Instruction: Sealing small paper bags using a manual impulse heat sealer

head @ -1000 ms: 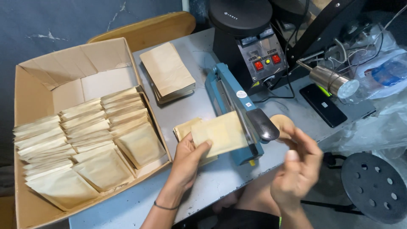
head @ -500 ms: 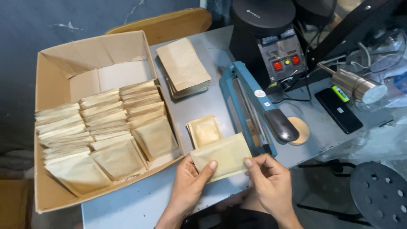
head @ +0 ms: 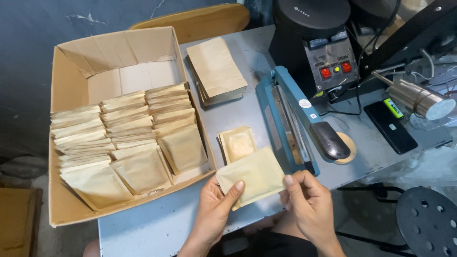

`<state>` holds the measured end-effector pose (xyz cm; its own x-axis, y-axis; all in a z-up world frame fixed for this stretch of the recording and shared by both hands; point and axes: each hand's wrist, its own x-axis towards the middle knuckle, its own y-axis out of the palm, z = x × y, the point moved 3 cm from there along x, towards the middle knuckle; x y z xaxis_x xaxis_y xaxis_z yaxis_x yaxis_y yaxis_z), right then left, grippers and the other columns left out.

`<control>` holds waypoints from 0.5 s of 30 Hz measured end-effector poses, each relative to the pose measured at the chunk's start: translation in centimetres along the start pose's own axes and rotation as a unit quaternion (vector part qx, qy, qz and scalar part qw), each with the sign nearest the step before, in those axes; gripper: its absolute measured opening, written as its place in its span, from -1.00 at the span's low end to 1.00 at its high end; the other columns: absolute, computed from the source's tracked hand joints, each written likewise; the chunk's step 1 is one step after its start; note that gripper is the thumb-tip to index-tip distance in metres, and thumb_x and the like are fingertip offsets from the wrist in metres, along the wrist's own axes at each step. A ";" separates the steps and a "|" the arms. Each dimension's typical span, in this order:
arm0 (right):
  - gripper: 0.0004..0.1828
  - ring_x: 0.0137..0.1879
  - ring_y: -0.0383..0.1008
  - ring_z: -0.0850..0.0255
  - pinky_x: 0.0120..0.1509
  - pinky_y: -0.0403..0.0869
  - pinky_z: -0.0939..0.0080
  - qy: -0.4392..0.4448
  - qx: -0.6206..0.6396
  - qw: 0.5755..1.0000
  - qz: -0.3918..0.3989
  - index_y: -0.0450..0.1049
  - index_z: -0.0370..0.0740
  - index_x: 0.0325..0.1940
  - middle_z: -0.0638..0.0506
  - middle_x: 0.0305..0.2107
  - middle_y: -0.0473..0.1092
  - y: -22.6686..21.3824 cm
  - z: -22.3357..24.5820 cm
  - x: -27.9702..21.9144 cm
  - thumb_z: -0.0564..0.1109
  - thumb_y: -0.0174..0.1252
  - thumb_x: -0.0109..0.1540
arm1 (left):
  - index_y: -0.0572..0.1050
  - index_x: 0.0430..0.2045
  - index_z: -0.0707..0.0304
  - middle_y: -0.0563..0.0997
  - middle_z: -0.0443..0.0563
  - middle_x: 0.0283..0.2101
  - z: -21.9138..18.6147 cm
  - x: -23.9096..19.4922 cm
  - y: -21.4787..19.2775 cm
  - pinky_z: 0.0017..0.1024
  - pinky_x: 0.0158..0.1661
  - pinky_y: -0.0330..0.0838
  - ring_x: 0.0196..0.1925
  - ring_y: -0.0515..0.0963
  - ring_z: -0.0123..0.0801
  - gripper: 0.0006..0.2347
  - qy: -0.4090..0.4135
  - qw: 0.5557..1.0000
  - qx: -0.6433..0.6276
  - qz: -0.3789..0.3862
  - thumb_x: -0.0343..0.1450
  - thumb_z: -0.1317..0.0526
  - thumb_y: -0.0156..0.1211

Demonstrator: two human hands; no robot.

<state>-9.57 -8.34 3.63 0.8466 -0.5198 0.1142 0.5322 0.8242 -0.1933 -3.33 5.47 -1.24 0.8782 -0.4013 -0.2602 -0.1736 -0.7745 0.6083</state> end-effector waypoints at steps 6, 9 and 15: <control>-0.83 -0.46 0.37 0.36 -0.43 0.36 0.44 0.051 0.023 0.997 0.051 0.41 -0.30 -0.43 0.03 -0.59 0.40 0.3 -0.7 1.0 -0.13 0.05 0.02 | 0.36 -0.30 0.42 0.54 0.11 -0.27 0.8 -0.2 -0.8 -0.50 -0.21 0.40 -0.27 0.50 -0.42 -0.73 0.007 0.991 0.105 0.080 0.17 0.32 0.12; -0.63 -0.59 0.01 0.46 -0.56 0.06 0.45 0.011 -0.028 0.999 0.023 0.12 -0.14 -0.74 0.21 -0.78 0.04 0.6 -1.3 1.0 -0.02 -0.06 0.12 | 0.37 -0.33 0.41 0.53 0.03 -0.34 0.3 -0.8 -0.8 -0.59 -0.28 0.37 -0.31 0.47 -0.49 -0.75 0.027 0.982 0.158 0.100 0.19 0.29 0.12; -0.77 -0.52 0.20 0.44 -0.43 0.20 0.48 0.006 -0.002 1.000 0.025 0.33 -0.19 -0.60 0.17 -0.67 0.26 1.1 -1.7 0.5 -0.02 0.02 0.07 | 0.39 -0.35 0.42 0.55 0.06 -0.33 0.7 -0.8 -1.9 -0.55 -0.24 0.39 -0.31 0.49 -0.47 -0.78 0.036 0.987 0.140 0.064 0.18 0.32 0.12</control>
<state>-8.59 -8.12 1.80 0.8719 -0.4808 0.0933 0.4894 0.8480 -0.2032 -4.01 6.95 -2.74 0.8681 -0.4777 -0.1349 -0.3939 -0.8283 0.3984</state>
